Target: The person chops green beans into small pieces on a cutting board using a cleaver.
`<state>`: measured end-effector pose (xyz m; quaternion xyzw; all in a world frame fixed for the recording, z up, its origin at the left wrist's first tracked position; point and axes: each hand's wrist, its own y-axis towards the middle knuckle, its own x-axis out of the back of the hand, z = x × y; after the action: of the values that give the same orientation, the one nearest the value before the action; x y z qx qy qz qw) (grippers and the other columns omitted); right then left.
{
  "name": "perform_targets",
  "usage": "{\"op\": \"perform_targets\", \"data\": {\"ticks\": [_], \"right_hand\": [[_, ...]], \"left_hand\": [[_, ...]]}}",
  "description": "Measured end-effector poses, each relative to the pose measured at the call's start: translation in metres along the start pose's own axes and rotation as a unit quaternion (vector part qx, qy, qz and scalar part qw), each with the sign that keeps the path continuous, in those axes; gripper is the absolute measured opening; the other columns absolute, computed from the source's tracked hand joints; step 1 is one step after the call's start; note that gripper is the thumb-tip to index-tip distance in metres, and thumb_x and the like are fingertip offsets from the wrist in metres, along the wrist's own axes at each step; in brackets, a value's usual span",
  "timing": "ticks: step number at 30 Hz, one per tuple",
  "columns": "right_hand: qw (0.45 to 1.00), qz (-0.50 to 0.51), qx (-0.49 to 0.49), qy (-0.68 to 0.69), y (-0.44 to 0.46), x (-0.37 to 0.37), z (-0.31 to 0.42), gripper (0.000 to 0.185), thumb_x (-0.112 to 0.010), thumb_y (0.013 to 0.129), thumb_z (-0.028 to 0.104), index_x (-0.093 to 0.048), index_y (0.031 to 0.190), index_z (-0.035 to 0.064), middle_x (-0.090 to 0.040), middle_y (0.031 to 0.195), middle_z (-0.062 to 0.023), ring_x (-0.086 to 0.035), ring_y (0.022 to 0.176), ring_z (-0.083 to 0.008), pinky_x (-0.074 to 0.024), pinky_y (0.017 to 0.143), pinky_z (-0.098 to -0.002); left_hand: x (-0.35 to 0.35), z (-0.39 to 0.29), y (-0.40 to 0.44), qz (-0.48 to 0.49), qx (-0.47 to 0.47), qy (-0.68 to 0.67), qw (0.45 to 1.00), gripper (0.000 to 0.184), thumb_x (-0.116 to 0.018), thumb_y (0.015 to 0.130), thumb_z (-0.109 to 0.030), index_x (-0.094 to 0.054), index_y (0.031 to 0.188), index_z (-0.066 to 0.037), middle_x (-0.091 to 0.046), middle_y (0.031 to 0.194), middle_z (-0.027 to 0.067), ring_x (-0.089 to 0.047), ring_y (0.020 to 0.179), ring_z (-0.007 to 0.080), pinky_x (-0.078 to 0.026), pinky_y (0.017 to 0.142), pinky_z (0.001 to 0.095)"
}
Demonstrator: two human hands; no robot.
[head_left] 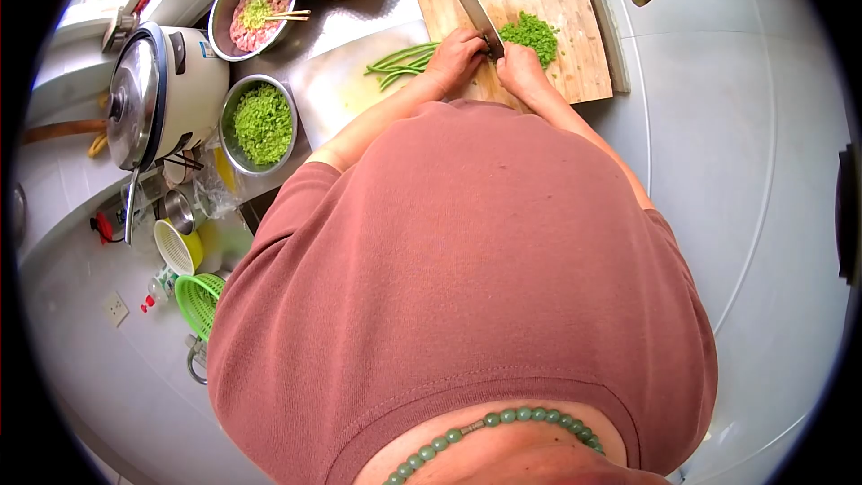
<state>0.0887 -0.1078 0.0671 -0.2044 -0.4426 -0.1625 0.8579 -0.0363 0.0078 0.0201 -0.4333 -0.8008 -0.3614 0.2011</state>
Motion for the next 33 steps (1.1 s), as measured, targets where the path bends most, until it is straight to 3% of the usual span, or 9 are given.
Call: {"op": "perform_targets", "data": {"ticks": [10,16,19,33], "right_hand": [[0.992,0.054,-0.032,0.112,-0.026,0.032,0.012,0.019,-0.050,0.079,0.006,-0.062,0.090,-0.0046,-0.064,0.085,-0.0285,-0.063,0.085,-0.0437,-0.0504,0.077,-0.0482],[0.995,0.044,-0.034,0.086,-0.038,0.035,0.006,0.019,-0.049,0.080,0.005,-0.061,0.088,-0.0064,-0.064,0.080,-0.0281,-0.064,0.081,-0.0419,-0.0513,0.075,-0.0471],[0.976,0.115,-0.128,0.131,-0.038,0.050,0.020,0.018,-0.049,0.081,0.005,-0.061,0.087,-0.0071,-0.064,0.078,-0.0273,-0.066,0.077,-0.0398,-0.0521,0.072,-0.0458],[0.996,0.051,-0.048,0.060,-0.009,0.010,0.004,0.014,-0.053,0.080,0.006,-0.062,0.083,-0.0050,-0.064,0.083,-0.0281,-0.063,0.085,-0.0430,-0.0512,0.075,-0.0473]], "left_hand": [[-0.003,0.002,-0.001,-0.011,-0.004,-0.001,1.000,0.018,-0.069,0.072,-0.004,-0.063,0.089,-0.005,-0.062,0.099,0.0115,-0.057,0.093,0.0331,-0.049,0.082,0.0401],[-0.001,0.001,0.000,-0.004,-0.004,-0.001,1.000,0.017,-0.069,0.071,-0.004,-0.063,0.087,-0.005,-0.062,0.099,0.0116,-0.058,0.094,0.0330,-0.049,0.083,0.0396],[-0.001,0.000,0.001,-0.011,-0.002,-0.004,1.000,0.017,-0.069,0.071,-0.003,-0.063,0.087,-0.005,-0.062,0.099,0.0116,-0.058,0.093,0.0331,-0.050,0.082,0.0395],[-0.002,0.003,0.001,-0.002,0.002,-0.013,1.000,0.018,-0.069,0.071,-0.003,-0.063,0.087,-0.006,-0.062,0.098,0.0114,-0.059,0.092,0.0331,-0.050,0.081,0.0399]]}}
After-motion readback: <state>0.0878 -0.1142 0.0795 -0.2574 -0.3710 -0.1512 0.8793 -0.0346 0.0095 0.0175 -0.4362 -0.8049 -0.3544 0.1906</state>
